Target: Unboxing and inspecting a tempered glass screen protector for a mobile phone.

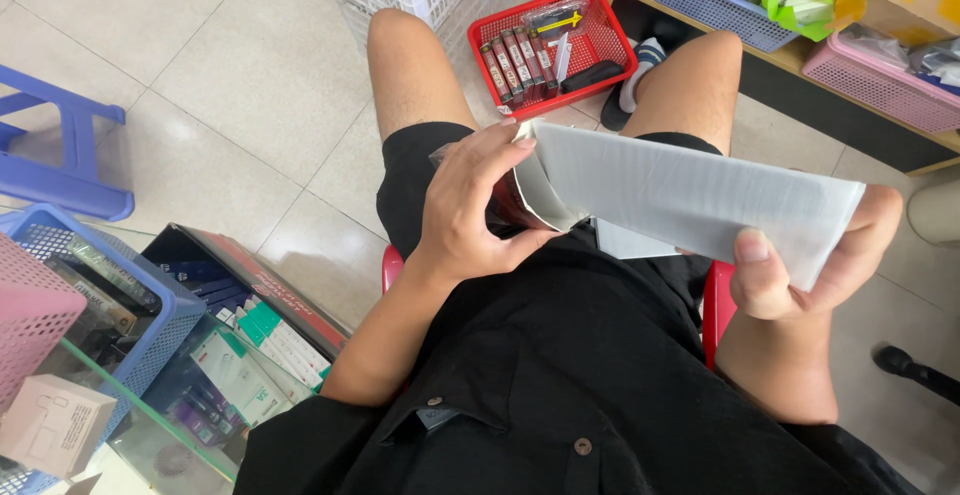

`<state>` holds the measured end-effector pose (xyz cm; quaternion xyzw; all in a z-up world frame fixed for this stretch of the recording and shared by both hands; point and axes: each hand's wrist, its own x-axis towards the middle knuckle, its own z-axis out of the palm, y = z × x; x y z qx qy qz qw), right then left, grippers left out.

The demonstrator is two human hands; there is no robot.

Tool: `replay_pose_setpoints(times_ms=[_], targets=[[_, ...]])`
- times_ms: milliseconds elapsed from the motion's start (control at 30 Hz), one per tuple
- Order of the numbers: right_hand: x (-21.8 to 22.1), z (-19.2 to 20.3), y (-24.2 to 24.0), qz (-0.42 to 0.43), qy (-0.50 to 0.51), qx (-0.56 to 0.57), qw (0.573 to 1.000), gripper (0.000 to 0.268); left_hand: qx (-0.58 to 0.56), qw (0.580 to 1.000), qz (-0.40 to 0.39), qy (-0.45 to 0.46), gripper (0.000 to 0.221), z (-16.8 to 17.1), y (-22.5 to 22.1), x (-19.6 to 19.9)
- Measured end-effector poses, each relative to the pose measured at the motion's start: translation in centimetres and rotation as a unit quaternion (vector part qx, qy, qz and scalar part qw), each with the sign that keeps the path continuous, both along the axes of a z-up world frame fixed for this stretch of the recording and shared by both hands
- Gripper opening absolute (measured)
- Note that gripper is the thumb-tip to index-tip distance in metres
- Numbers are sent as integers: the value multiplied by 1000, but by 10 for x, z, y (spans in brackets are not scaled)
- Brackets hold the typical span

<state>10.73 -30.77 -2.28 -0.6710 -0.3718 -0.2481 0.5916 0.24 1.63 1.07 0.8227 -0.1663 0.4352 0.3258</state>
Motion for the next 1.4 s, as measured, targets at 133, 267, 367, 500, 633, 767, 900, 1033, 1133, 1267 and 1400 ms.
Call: replay_pose_setpoints(times_ms=[133, 267, 367, 500, 633, 767, 900, 1033, 1133, 1267, 1400], targets=[[-5, 13, 0, 21, 23, 18, 999, 43, 6, 1000, 6, 4, 89, -1, 1, 1], [-30, 73, 39, 91, 133, 32, 986, 33, 9, 1000, 2, 24, 92, -1, -2, 0], [-33, 99, 58, 126, 160, -17, 979, 27, 12, 999, -12, 34, 94, 0, -5, 1], [-22, 86, 49, 90, 123, -191, 970, 29, 26, 998, -25, 47, 98, 5, -7, -1], [-19, 101, 59, 146, 108, -219, 959, 42, 15, 997, -45, 64, 100, 7, -10, -2], [3, 98, 42, 217, 145, -158, 952, 34, -8, 996, -74, 57, 101, 8, -11, -4], [53, 84, 35, 150, 160, -320, 922, 39, 15, 986, -61, 157, 105, 21, -14, -10], [64, 43, 40, 74, 110, -484, 865, 65, 93, 957, -29, 273, 113, 8, -13, -3], [71, -1, 25, -93, 71, -624, 772, 89, 116, 939, -3, 325, 119, -17, -11, 3], [85, -38, -14, -84, 242, -541, 801, 107, 136, 903, -3, 407, 112, -25, -11, 3], [85, -29, -28, -127, 317, -531, 776, 103, 110, 935, -19, 336, 94, -24, -12, 5]])
